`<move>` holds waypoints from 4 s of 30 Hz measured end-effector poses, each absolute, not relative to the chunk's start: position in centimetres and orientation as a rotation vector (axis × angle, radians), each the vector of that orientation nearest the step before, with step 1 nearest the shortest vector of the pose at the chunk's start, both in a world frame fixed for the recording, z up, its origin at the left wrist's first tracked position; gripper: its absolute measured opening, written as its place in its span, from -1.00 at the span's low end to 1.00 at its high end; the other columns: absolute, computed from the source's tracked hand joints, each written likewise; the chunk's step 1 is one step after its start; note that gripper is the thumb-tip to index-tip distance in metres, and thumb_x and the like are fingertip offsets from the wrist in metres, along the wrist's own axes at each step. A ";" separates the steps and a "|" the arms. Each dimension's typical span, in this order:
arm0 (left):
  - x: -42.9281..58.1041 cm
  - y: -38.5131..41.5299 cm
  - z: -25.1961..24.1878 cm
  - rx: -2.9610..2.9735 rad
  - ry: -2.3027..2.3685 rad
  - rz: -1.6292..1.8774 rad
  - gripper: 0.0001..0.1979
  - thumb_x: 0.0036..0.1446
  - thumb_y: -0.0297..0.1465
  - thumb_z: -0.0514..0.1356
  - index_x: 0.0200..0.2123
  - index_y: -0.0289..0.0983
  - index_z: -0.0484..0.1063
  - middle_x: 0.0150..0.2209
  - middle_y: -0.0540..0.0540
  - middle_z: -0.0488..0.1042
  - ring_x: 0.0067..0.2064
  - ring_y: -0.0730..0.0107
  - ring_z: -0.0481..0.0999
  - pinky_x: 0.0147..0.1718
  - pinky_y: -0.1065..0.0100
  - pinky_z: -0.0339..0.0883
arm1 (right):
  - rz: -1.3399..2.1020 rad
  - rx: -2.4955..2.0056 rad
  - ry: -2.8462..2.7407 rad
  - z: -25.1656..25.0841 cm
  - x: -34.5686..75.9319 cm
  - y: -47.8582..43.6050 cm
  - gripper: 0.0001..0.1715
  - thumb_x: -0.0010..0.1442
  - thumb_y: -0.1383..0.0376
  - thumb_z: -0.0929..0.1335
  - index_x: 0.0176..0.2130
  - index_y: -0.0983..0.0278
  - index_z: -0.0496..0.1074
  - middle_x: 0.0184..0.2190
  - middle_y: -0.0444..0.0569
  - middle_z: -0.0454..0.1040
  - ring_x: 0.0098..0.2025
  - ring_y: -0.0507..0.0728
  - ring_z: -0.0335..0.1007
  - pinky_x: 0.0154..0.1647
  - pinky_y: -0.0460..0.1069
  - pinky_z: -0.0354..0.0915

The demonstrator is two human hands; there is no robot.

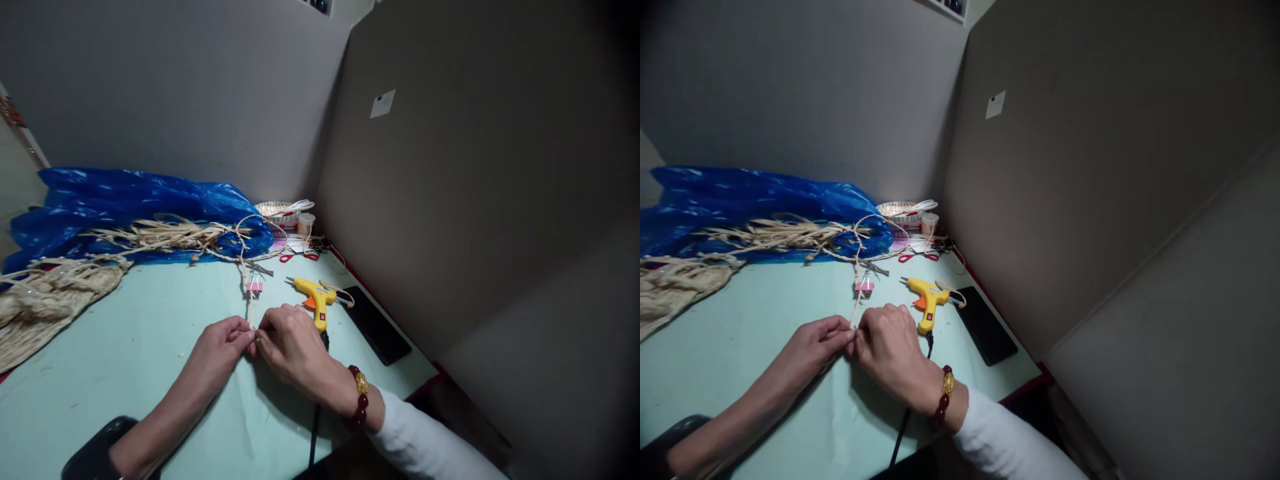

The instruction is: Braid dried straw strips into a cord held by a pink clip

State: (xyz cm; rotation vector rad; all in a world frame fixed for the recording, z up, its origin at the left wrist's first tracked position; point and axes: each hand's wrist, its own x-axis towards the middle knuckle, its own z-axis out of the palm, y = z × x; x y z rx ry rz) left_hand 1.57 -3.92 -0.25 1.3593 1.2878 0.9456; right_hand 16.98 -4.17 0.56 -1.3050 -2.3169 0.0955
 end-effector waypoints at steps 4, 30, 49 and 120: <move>1.9 -4.1 -0.4 1.285 1.306 0.953 -0.83 -0.16 -0.28 0.19 -0.58 -0.25 0.31 -0.72 0.12 0.27 -0.66 0.54 0.18 -0.63 0.47 -0.05 | -0.035 -1.367 -2.318 0.4 16.2 -5.0 -0.90 0.19 0.35 0.27 -0.38 0.28 0.33 -0.46 -0.06 0.41 -0.37 0.11 0.21 -0.30 0.03 -0.02; 0.8 -4.9 -0.1 1.283 1.180 0.923 -0.73 -0.08 -0.19 0.20 -0.47 -0.29 0.35 -0.74 0.10 0.29 -0.71 0.57 0.19 -0.68 0.49 -0.01 | 0.809 -1.147 -2.294 3.2 17.0 -7.0 -0.66 0.29 0.39 0.17 -0.27 0.28 0.51 -0.44 -0.12 0.39 -0.39 0.00 0.22 -0.30 -0.12 0.12; 0.4 -4.4 0.6 1.131 1.188 0.875 -0.75 -0.24 -0.36 0.34 -0.42 -0.32 0.44 -0.56 -0.01 0.47 -0.56 0.52 0.28 -0.60 0.50 -0.07 | 0.905 -1.115 -2.108 2.0 17.3 -2.6 -0.83 0.15 0.25 0.40 -0.34 0.33 0.49 -0.43 -0.10 0.50 -0.38 0.02 0.34 -0.38 -0.12 0.16; 0.5 -5.0 0.9 1.147 0.989 0.780 -0.59 0.10 -0.23 0.20 -0.02 -0.24 0.20 -0.48 0.05 0.40 -0.54 0.51 0.32 -0.55 0.44 0.18 | 1.233 -0.870 -1.970 1.2 18.4 -3.0 -0.74 0.21 0.37 0.25 -0.42 0.36 0.48 -0.55 -0.15 0.36 -0.52 -0.05 0.10 -0.47 -0.15 0.04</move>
